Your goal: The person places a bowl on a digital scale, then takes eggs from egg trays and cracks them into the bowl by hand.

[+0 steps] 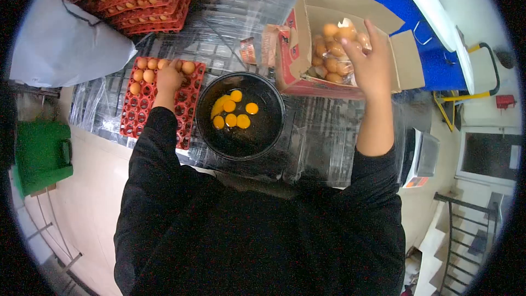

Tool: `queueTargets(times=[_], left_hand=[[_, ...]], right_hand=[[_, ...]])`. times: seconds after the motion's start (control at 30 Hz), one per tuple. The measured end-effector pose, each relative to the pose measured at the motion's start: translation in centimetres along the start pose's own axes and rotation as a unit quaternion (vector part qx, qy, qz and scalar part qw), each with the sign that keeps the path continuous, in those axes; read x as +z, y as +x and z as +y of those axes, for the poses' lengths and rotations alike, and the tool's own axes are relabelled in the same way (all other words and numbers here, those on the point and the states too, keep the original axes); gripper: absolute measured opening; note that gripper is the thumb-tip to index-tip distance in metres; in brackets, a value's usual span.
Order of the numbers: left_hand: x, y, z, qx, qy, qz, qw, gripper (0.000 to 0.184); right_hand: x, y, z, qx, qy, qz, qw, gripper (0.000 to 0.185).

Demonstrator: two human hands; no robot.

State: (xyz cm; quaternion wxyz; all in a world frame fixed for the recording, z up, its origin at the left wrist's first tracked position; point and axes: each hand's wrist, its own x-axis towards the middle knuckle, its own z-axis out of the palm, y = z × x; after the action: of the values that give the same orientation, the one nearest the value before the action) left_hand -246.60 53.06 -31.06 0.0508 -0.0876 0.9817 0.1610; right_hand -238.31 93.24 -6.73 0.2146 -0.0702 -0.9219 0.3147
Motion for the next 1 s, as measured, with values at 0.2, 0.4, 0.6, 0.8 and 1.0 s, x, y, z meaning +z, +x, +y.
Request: queueTargets(times=[0.2,0.4,0.6,0.8,1.0], left_hand=[[-1.2,2.0,-1.3,0.057,0.063,-0.033,0.996,0.041],[-2.0,1.2,-2.4,0.152,0.053,0.049,0.986,0.039],[-1.0,2.5,-1.5,0.138,0.083,-0.021,0.987,0.034],[-0.7,1.6,-2.0,0.03,-0.214,0.117,0.969,0.029],[-3.9,-10.2,4.8,0.138,-0.505,-0.111,0.845,0.027]], right_hand=[[-0.3,-7.0,1.5,0.138,0.108,0.006,0.984,0.038],[1.0,-9.5,-0.7,0.057,0.217,0.003,0.974,0.031],[2.3,-9.8,-2.9,-0.033,0.228,-0.016,0.973,0.033],[3.5,-12.1,-4.0,-0.014,0.201,-0.07,0.977,0.036],[7.5,-15.7,-5.5,-0.165,0.089,-0.189,0.964,0.055]])
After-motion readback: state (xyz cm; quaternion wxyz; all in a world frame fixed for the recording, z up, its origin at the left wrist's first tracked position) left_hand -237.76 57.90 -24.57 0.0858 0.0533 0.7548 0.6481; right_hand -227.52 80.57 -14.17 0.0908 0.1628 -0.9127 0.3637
